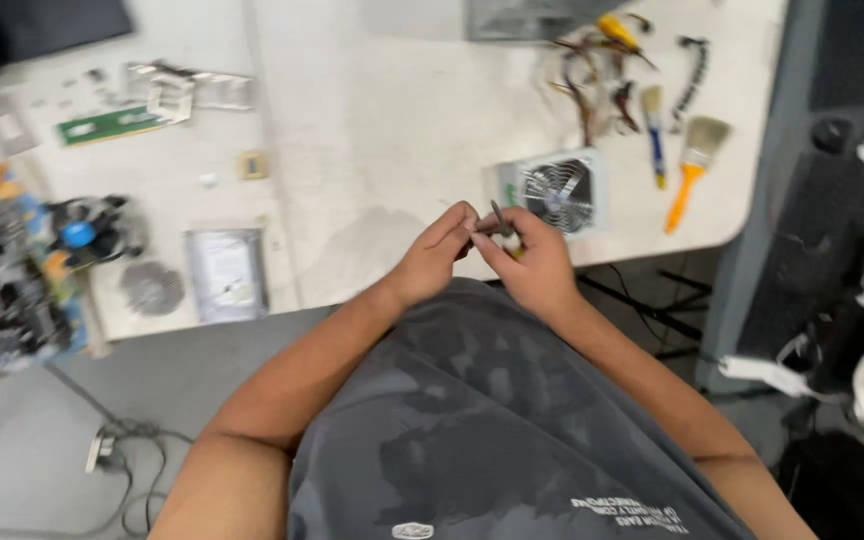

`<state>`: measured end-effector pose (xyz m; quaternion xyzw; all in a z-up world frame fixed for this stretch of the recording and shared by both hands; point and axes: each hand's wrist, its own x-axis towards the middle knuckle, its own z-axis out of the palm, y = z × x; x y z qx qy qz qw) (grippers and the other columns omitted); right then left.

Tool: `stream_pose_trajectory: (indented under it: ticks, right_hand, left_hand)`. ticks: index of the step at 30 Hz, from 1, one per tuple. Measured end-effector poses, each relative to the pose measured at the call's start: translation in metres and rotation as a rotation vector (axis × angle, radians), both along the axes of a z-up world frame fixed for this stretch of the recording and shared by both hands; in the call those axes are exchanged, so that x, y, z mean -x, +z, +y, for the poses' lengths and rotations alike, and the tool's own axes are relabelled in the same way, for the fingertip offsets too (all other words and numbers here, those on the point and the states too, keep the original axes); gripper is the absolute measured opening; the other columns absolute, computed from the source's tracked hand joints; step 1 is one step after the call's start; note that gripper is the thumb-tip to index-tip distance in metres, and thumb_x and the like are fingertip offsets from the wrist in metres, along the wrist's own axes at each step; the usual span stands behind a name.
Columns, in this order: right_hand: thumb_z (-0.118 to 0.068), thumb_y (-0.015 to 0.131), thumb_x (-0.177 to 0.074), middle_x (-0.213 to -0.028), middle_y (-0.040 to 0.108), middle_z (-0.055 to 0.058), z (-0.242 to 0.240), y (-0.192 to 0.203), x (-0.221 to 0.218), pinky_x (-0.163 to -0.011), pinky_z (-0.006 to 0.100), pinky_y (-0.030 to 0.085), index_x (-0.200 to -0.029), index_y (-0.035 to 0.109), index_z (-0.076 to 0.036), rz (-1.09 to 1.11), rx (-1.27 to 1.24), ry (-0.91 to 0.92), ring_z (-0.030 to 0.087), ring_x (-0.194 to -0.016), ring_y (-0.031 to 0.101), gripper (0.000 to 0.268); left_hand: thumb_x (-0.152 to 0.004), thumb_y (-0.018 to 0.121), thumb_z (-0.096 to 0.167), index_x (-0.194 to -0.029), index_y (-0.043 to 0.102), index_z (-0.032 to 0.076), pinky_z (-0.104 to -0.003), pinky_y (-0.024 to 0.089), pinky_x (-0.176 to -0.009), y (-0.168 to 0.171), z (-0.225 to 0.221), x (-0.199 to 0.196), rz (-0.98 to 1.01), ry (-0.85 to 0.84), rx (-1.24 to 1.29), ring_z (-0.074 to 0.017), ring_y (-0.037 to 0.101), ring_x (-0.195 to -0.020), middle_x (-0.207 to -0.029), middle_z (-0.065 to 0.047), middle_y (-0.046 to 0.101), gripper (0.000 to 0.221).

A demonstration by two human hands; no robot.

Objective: Disassembling and inspecting a computer power supply unit using a screwdriver

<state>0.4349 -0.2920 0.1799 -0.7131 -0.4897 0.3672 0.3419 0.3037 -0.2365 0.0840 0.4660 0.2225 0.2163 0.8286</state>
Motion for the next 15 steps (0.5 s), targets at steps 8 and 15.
stream_pose_trajectory:
  ticks: [8, 15]
  right_hand:
    - [-0.008, 0.070, -0.077, -0.074, 0.065, 0.007, -0.041, -0.023, -0.076, -0.043, 0.021, 0.046, -0.091, 0.066, -0.007, 0.185, 0.068, -0.249, 0.008, -0.044, 0.055, 0.014]
    - [-0.009, 0.066, -0.080, -0.069, 0.061, 0.004, -0.051, -0.055, -0.168, -0.047, 0.020, 0.045, -0.091, 0.064, -0.006, 0.231, 0.060, -0.180, 0.008, -0.049, 0.053, 0.011]
  left_hand:
    - [-0.096, 0.035, 0.016, -0.083, 0.044, 0.008, -0.022, 0.033, -0.058, 0.005, -0.035, -0.082, 0.029, -0.002, 0.128, -0.0088, 0.036, -0.063, -0.065, 0.002, 0.034, 0.018]
    - [-0.097, 0.040, 0.019, -0.088, 0.054, 0.007, -0.029, 0.040, -0.065, -0.009, -0.037, -0.161, 0.222, 0.038, -0.134, -0.0173, 0.045, -0.069, -0.067, -0.006, 0.045, 0.020]
